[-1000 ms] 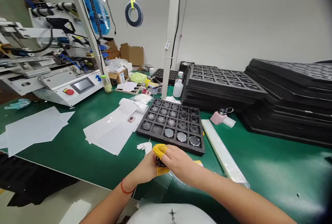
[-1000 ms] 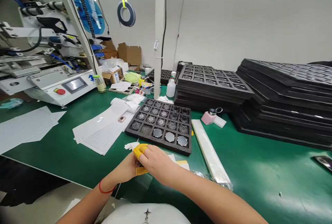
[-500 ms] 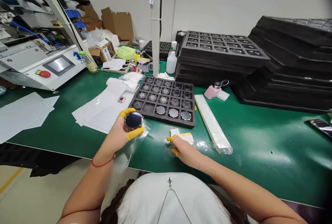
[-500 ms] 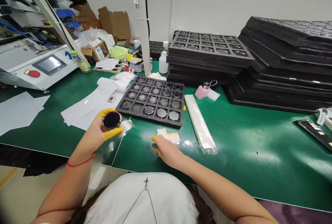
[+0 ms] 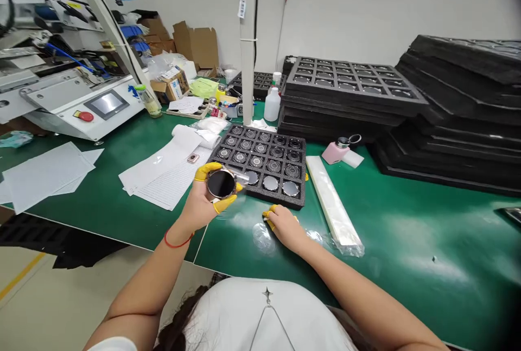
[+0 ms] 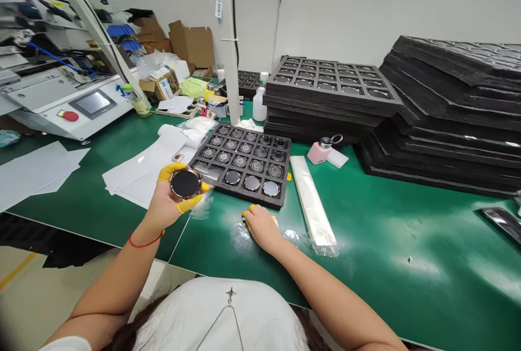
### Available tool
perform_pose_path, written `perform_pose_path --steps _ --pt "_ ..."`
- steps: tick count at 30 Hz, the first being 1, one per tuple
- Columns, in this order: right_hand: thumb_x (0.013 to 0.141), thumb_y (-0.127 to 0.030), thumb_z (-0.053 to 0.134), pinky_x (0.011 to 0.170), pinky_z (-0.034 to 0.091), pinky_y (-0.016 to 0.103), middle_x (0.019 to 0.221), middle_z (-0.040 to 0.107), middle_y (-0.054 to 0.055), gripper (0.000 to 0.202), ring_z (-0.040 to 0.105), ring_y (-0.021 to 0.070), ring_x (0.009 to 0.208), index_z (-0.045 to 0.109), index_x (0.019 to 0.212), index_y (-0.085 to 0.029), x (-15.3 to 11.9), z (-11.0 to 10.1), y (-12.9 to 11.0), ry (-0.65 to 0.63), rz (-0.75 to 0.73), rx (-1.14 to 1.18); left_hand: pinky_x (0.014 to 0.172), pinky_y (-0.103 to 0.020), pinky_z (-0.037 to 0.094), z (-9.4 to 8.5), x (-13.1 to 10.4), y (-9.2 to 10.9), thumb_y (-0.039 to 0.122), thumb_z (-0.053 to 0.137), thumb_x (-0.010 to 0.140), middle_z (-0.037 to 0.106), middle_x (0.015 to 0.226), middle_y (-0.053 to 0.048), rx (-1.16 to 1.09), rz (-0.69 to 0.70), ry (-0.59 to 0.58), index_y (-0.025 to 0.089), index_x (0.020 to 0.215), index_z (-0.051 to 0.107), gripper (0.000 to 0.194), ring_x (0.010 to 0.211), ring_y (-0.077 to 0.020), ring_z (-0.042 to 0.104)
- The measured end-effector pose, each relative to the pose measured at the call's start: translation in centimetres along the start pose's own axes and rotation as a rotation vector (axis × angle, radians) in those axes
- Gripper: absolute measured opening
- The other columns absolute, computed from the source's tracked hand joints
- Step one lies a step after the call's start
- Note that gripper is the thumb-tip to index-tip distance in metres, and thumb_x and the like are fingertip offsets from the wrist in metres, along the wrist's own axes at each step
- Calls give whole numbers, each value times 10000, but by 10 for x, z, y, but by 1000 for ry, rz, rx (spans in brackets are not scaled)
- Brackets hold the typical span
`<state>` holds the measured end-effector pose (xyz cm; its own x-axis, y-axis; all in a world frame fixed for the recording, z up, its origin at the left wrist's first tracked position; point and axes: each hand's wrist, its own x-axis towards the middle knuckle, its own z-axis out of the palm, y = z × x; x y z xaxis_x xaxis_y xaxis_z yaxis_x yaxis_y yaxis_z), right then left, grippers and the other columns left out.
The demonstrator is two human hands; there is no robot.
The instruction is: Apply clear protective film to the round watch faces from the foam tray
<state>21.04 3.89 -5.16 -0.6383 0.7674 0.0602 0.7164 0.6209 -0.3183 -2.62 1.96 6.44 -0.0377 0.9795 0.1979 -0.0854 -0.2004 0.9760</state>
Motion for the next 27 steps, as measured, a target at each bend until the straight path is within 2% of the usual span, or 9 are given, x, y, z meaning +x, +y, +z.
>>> perform_pose_path --steps 2,5,8,11,15,18,20,23,27 --pt "921 -126 433 747 432 328 926 587 99 181 514 208 849 606 971 -137 -3 -1 2 29 10 19 872 -377 545 1 13 -12 152 770 655 579 1126 -60 8 54 -76 258 1160 427 619 954 -232 682" --pt "903 -177 518 765 473 340 929 590 94 95 535 211 864 589 956 -142 -6 -7 7 69 1 57 924 -382 506 1 35 -43 199 731 692 545 1183 -94 142 -7 -230 233 1212 389 624 1034 -239 643" --pt "890 -208 552 812 500 377 1023 587 116 120 549 230 944 577 993 -151 -9 -10 13 120 -9 80 865 -364 519 -2 50 -77 209 717 688 583 1109 -101 246 -34 -310 191 1206 420 597 966 -230 646" --pt "909 -213 494 780 526 414 1021 596 121 131 571 238 925 571 1006 -170 -15 -9 21 203 -14 135 832 -356 521 -5 53 -94 208 719 674 616 1064 -92 321 -16 -398 176 1224 436 619 909 -220 645" --pt "929 -254 436 751 539 447 963 611 111 155 592 245 890 584 944 -209 -25 -6 29 283 -11 165 962 -419 451 -6 50 -91 201 714 662 624 1125 -85 433 58 -533 199 1171 546 536 967 -244 622" --pt "922 -263 442 793 542 463 994 624 111 163 602 252 933 598 951 -226 -35 -5 36 305 -2 135 1131 -558 184 -11 51 -80 182 681 683 631 1157 -51 502 117 -603 238 1130 597 458 1037 -270 608" --pt "910 -256 452 822 544 461 1029 632 110 181 609 255 969 607 1002 -235 -44 -4 42 334 15 108 1127 -630 37 -23 48 -75 206 678 701 608 1213 -63 562 137 -624 251 1180 563 495 1171 -324 544" --pt "867 -257 472 795 563 463 1032 648 112 234 635 270 948 625 1045 -245 -61 2 56 436 52 49 1119 -650 26 -50 36 -75 267 696 708 494 1347 -146 678 143 -574 213 1243 478 581 1366 -369 321" --pt "789 -324 513 691 590 447 938 683 114 236 672 295 838 684 939 -260 -85 7 74 520 178 81 1138 -622 74 -83 11 -90 289 745 654 432 1359 -195 802 158 -546 180 1190 487 605 1400 -376 228"
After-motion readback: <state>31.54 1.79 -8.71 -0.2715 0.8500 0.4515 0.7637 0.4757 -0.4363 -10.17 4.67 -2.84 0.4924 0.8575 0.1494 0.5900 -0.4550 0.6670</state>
